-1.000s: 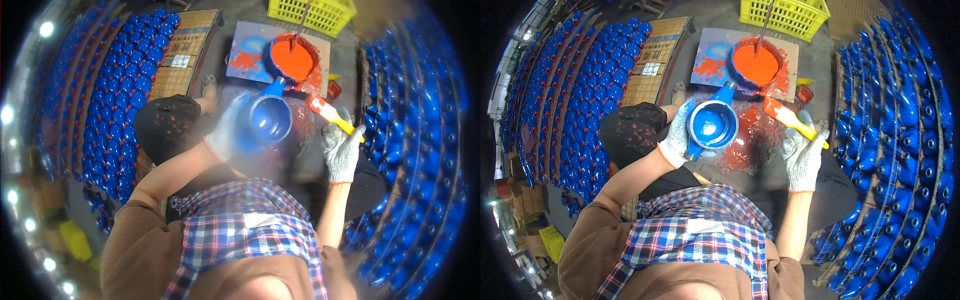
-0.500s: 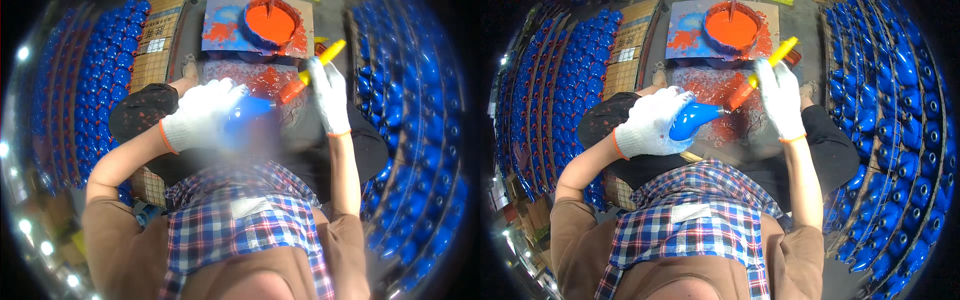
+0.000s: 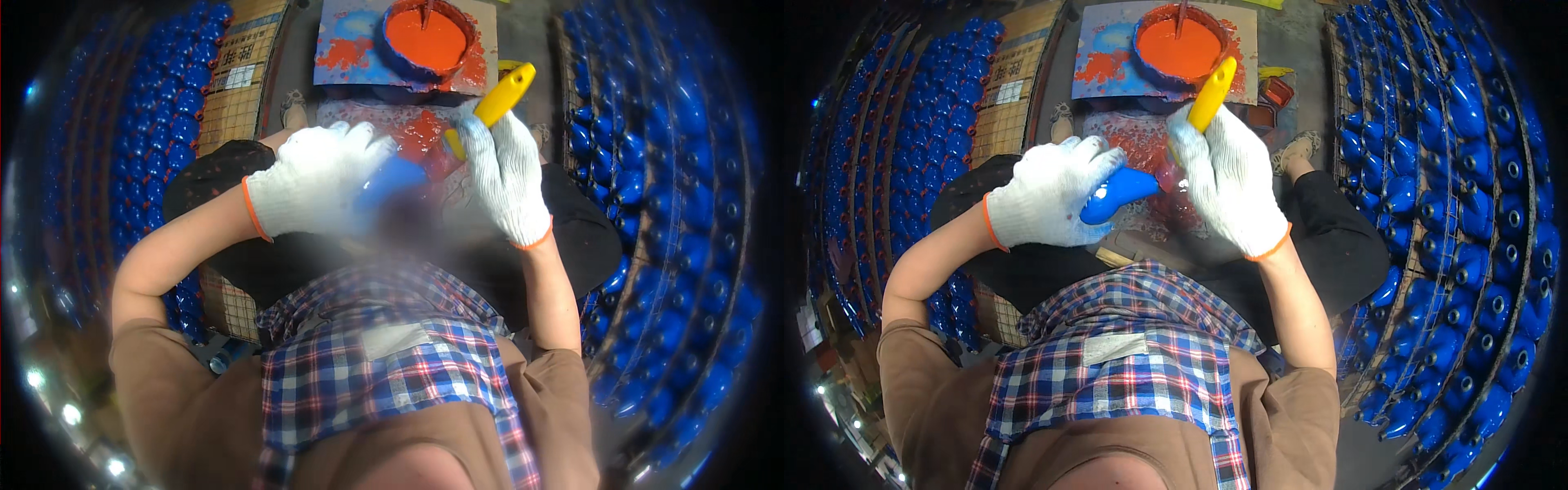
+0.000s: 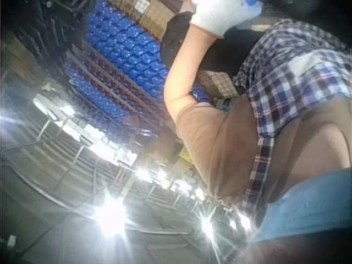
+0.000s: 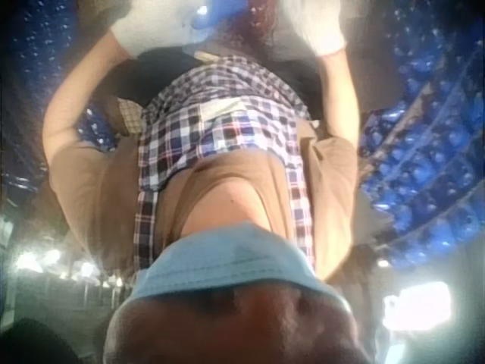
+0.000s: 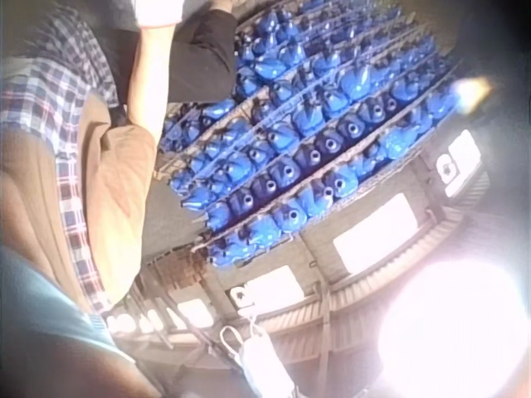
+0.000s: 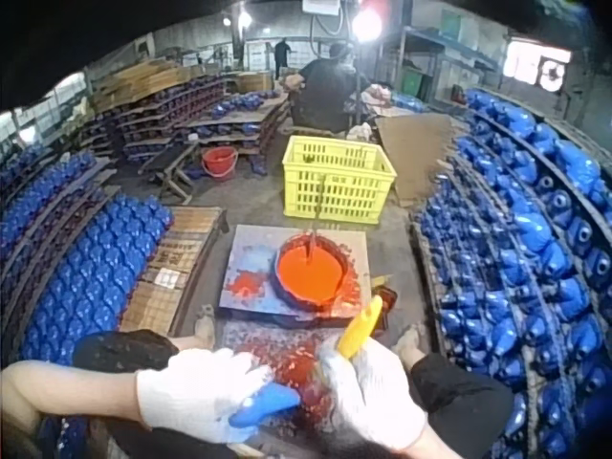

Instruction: Painting blue plastic parts with red paint using a brush.

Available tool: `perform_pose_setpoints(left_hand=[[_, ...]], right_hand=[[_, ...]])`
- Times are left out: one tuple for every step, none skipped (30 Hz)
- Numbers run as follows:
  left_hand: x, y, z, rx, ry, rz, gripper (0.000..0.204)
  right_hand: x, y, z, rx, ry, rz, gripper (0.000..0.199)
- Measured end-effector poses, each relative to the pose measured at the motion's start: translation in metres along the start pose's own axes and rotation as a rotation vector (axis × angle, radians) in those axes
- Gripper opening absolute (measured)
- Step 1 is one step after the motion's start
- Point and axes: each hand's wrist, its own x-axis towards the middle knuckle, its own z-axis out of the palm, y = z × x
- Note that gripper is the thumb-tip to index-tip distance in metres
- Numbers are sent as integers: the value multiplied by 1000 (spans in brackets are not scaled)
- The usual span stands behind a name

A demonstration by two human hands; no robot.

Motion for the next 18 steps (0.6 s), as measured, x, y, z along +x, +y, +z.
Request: perform_pose_setpoints(left_hand=[[2,-1,0,-64,-29,-53,69],[2,-1,-4,-142,-26,-75,71],[2,-4,-1,-142,-25,-75,71],[1,-10,4,-279,23,-64,72],[1,-14,10,-415,72,-52,73],[1,-17,16,-412,76,-55,73],[1,-18,21,-688,2,-144,72],[0,-20,28,-964,-72,-233,70],[-1,-23,35,-1239,-145,-322,69],[-2,-24,40,-1273,-75,-220,64],[-4,-22,43,-1267,-68,-217,64],[-6,-16,43,-1535,-70,-296,63],[-9,-11,43,-1800,-71,-371,61],[-13,-9,42,-1846,-105,-439,61],[-21,-6,68,-2037,45,-530,62],[-19,-7,89,-2184,85,-498,64],[-16,-8,103,-2331,131,-463,66],[-12,-5,108,-2377,168,-353,70]], right_hand=[[-2,-3,-1,-33,14,-26,14],[-5,10,-1,-125,63,-183,12],[-8,15,-2,-125,63,-183,12],[-12,18,-3,-156,67,-240,11],[-14,18,-5,-187,71,-298,11],[-16,15,-6,-111,54,-275,12],[-18,15,-7,-107,53,-284,12],[-21,16,-6,-13,61,-259,13],[-23,17,-6,81,68,-234,14],[-26,18,-8,157,66,-201,17],[-28,19,-9,156,67,-210,17],[-29,21,-12,150,77,-188,18],[-31,23,-15,143,89,-169,19],[-32,27,-16,126,107,-160,19],[-33,28,-16,133,107,-177,19],[-34,29,-16,149,133,-129,18],[-35,33,-15,168,154,-81,18],[-37,40,-14,171,181,-75,18]])
